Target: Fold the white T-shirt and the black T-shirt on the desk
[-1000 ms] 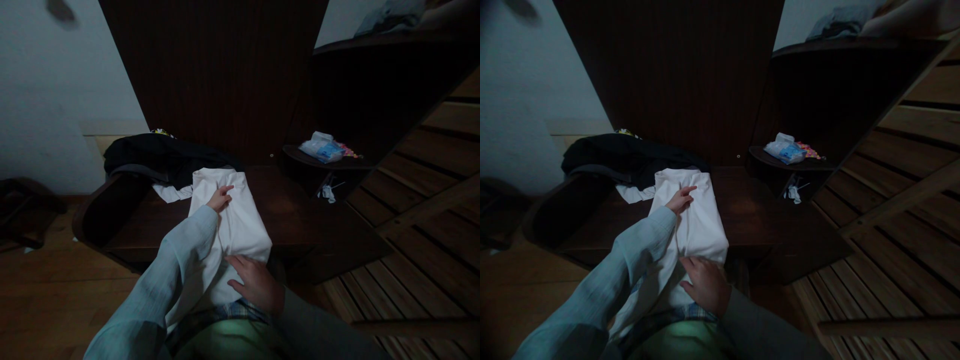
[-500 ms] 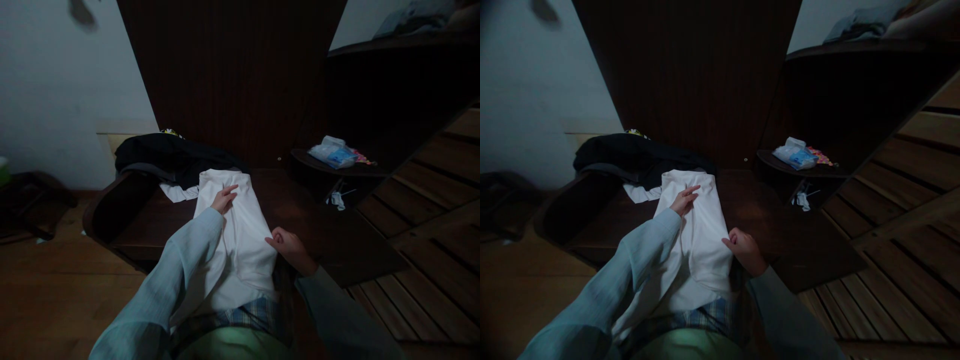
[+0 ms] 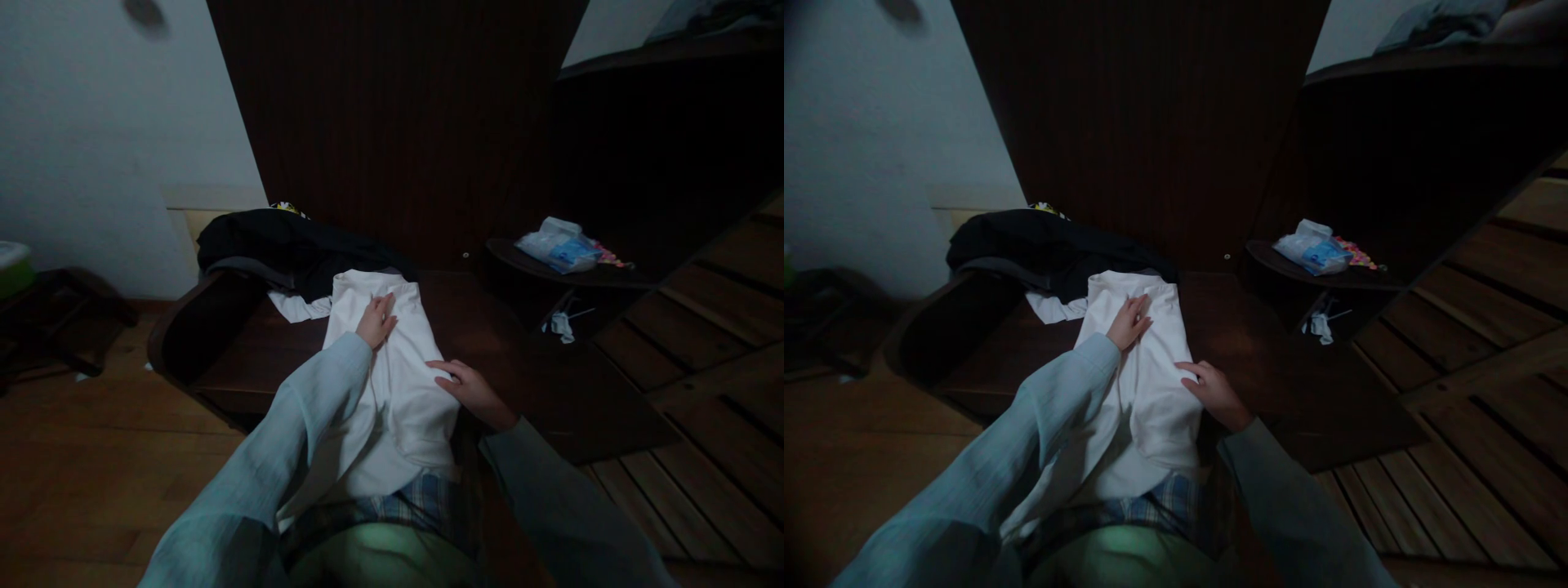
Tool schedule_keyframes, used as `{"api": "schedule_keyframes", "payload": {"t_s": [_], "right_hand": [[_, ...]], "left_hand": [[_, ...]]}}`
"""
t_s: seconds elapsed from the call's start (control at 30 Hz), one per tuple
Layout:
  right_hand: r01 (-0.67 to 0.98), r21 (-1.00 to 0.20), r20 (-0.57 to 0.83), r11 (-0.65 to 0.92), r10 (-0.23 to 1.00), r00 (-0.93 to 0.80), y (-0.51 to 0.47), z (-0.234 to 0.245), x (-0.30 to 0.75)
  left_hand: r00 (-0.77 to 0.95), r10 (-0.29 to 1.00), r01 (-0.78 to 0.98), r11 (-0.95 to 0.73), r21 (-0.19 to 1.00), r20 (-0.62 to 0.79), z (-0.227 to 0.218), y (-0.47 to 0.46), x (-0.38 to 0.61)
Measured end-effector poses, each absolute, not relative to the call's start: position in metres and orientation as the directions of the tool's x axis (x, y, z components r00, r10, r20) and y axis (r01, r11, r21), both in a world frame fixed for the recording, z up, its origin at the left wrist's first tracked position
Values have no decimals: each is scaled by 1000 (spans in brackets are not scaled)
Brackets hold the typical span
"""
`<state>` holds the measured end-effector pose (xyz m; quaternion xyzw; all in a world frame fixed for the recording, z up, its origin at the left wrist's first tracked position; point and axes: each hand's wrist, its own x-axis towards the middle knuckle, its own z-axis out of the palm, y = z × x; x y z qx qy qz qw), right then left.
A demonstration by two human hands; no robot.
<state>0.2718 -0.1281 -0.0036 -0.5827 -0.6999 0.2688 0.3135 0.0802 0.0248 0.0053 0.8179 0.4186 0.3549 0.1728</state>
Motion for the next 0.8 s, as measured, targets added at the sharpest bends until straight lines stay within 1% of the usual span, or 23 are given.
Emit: {"api": "schedule_keyframes", "payload": {"t_s": [0.07,0.13,0.23,0.3,0.33,0.4,0.47,0.53,0.67,0.8], "right_hand": [[753,-628,159,198,979,-125,-131,-1,274],[825,-524,183,213,974,-136,-134,7,275],[883,-408,229,234,962,-149,-131,28,270],[875,-387,274,289,943,-191,-125,39,260],[860,-388,295,333,928,-226,-121,42,253],[822,-382,317,423,895,-313,-114,41,236],[810,-350,292,470,877,-382,-110,30,220],[826,-301,254,477,875,-413,-110,16,209],[842,-220,240,493,864,-444,-110,-2,206],[836,-211,218,507,858,-465,-108,1,213]], "left_hand": [[359,861,714,-502,488,360,22,19,66],[320,927,853,-373,366,197,39,11,48],[355,935,895,-348,278,26,51,-8,28],[421,906,888,-401,228,-49,50,-23,22],[449,892,878,-430,209,-54,46,-30,21],[469,883,867,-463,181,16,37,-42,20],[446,888,876,-459,151,111,29,-50,20],[421,893,887,-442,132,161,24,-54,19],[414,894,888,-438,137,170,23,-52,17],[424,889,875,-451,175,172,24,-48,15]]}}
